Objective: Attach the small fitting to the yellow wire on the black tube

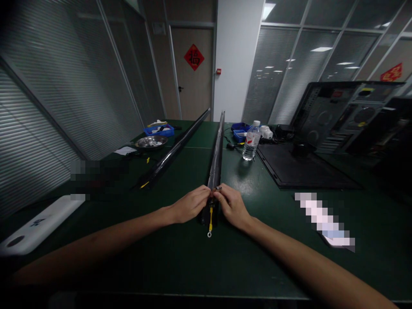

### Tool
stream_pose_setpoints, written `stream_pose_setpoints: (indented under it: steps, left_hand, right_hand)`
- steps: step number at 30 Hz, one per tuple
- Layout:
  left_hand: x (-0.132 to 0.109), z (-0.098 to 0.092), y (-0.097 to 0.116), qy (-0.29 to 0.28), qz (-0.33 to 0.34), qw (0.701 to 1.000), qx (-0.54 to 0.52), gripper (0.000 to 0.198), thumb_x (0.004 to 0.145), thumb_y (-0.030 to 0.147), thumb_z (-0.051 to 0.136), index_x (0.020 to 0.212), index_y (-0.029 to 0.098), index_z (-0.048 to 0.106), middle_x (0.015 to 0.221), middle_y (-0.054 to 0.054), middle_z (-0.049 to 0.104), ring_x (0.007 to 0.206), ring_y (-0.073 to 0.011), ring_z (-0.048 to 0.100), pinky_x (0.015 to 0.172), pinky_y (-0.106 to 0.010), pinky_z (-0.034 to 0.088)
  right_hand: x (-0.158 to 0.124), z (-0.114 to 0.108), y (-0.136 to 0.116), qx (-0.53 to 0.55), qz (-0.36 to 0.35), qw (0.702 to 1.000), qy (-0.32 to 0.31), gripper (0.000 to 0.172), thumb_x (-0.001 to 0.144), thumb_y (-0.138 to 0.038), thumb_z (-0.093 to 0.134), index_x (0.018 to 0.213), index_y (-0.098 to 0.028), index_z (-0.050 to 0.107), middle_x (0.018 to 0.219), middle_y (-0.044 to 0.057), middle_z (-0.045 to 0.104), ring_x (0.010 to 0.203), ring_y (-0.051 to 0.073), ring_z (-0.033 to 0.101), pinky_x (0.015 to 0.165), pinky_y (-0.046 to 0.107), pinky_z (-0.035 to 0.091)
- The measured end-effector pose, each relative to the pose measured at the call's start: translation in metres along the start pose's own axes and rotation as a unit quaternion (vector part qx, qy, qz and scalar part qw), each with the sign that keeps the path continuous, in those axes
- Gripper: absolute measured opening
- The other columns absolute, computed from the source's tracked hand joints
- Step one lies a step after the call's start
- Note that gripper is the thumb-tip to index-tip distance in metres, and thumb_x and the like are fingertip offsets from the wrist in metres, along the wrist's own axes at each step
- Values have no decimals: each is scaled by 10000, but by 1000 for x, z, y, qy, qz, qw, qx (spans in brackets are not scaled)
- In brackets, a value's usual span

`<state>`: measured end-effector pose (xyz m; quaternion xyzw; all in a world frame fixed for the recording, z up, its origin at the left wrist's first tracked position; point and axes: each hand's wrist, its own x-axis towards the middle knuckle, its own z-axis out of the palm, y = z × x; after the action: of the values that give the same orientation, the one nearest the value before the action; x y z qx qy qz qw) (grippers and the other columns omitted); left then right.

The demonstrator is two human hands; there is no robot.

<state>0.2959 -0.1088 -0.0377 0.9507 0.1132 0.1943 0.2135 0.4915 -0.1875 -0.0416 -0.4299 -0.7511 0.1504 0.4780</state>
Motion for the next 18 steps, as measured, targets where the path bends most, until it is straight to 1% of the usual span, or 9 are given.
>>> stream_pose_setpoints:
  steps: [3,6,9,13,18]
  left_hand:
    - [0,0,0,-3,-4,1000,-3,191,1008,97,368,1031,154,549,1063,-93,583,1066,-221,543,966,-360,498]
    - [-1,0,0,-3,-4,1000,-5,189,1005,95,378,1049,152,554,1075,-96,584,1076,-223,542,975,-361,497]
    - [-1,0,0,0,-3,1000,-7,200,1008,97,383,1095,150,554,1089,-94,582,1079,-220,543,979,-360,495]
    - [-1,0,1,2,-4,1000,-11,233,1007,90,380,1151,151,553,1113,-93,580,1095,-216,544,997,-359,489]
    - [0,0,1,-3,-1,1000,-6,221,1007,97,382,1127,149,560,1094,-94,584,1087,-222,542,1003,-367,486]
  right_hand:
    - [0,0,-1,2,-1,1000,1,286,1064,-294,447,908,-192,664,841,49,630,771,194,612,716,311,479]
    - [-1,1,-2,-9,2,1000,18,292,1063,-318,453,897,-191,657,809,40,613,735,187,597,687,300,470]
    - [-2,1,-2,-19,17,999,37,298,1062,-349,451,912,-188,652,789,36,613,699,182,587,655,292,459]
    - [-3,2,-1,-26,22,999,41,280,1058,-341,462,916,-183,645,772,31,606,675,177,579,632,286,444]
    - [-4,3,1,-33,21,998,42,259,1053,-320,474,921,-179,646,779,33,618,671,173,580,625,285,442]
